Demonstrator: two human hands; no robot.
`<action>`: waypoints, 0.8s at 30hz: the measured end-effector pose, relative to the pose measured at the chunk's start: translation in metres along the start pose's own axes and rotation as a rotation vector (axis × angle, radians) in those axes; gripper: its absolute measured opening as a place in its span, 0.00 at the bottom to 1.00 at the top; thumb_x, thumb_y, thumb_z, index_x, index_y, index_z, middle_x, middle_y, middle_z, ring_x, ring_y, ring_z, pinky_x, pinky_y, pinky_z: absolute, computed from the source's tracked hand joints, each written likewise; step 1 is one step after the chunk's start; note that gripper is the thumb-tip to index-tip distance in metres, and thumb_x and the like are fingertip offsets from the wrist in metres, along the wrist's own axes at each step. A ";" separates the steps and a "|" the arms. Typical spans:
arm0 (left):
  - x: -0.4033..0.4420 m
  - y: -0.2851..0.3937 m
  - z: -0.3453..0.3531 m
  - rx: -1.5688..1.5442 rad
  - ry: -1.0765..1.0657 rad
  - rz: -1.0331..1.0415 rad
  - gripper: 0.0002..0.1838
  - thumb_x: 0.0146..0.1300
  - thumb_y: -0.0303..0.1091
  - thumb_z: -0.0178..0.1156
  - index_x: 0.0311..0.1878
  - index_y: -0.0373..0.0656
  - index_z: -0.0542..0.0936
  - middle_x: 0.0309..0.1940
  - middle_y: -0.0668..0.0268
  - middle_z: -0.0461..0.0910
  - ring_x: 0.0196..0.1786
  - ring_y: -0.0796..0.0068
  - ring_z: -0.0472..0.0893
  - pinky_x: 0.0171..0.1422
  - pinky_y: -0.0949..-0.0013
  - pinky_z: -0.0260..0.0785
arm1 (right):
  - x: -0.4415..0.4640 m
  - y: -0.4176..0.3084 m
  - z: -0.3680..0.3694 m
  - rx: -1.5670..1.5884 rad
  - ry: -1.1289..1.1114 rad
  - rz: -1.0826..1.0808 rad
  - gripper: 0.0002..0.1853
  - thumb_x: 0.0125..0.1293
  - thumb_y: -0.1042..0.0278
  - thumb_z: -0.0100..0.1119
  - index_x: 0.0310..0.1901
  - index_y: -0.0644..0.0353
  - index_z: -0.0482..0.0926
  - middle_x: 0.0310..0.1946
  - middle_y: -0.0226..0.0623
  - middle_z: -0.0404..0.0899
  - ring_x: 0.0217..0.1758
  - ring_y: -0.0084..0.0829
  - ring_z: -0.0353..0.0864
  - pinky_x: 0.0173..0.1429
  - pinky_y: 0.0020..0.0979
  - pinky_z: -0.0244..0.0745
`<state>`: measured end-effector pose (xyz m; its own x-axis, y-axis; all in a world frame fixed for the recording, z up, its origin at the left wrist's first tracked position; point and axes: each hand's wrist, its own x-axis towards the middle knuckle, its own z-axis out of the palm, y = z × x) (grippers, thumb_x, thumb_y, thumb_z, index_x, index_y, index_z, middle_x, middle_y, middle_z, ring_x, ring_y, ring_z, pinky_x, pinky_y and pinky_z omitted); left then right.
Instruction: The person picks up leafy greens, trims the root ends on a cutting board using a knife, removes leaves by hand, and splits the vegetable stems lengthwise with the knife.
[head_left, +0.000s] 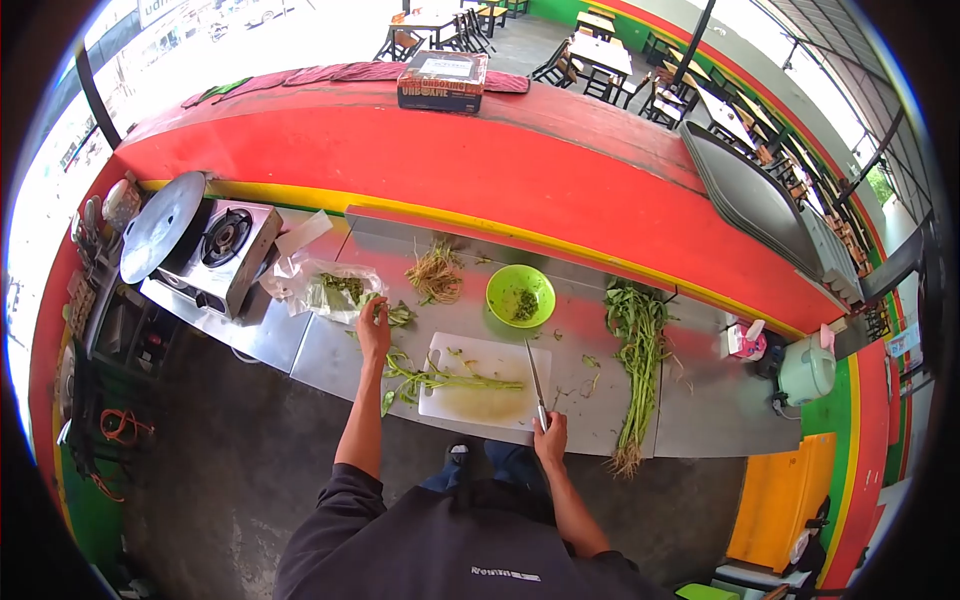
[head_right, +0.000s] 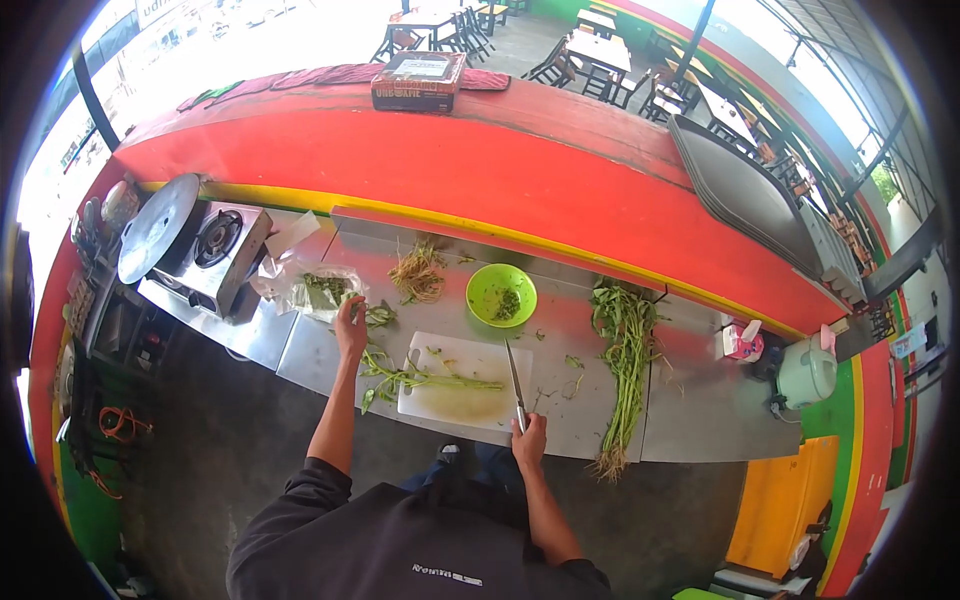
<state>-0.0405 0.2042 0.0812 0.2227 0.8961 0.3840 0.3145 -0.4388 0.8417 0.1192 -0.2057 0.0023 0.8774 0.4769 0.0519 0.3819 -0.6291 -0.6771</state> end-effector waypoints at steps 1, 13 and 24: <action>-0.001 0.010 0.004 -0.008 -0.025 0.000 0.11 0.62 0.24 0.60 0.49 0.41 0.82 0.43 0.55 0.84 0.47 0.55 0.83 0.52 0.61 0.72 | 0.000 0.000 0.000 -0.008 0.002 -0.002 0.19 0.61 0.60 0.68 0.46 0.62 0.73 0.42 0.46 0.74 0.44 0.51 0.79 0.48 0.47 0.75; 0.005 -0.056 -0.016 -0.437 -0.261 -0.219 0.28 0.65 0.44 0.47 0.67 0.48 0.72 0.66 0.56 0.65 0.54 0.60 0.77 0.57 0.57 0.72 | -0.001 -0.002 -0.002 0.022 0.024 0.018 0.19 0.59 0.61 0.70 0.45 0.63 0.75 0.42 0.46 0.76 0.45 0.49 0.79 0.50 0.44 0.74; 0.008 -0.101 -0.054 0.649 -0.250 -0.152 0.35 0.50 0.32 0.69 0.65 0.50 0.72 0.58 0.54 0.76 0.56 0.50 0.79 0.57 0.49 0.73 | -0.002 -0.004 -0.002 0.000 0.001 0.073 0.19 0.60 0.59 0.69 0.46 0.60 0.75 0.43 0.44 0.75 0.45 0.50 0.80 0.49 0.46 0.76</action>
<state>-0.1202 0.2597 0.0194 0.3131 0.9425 0.1166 0.8275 -0.3310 0.4535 0.1164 -0.2052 0.0068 0.9032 0.4293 0.0028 0.3167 -0.6619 -0.6794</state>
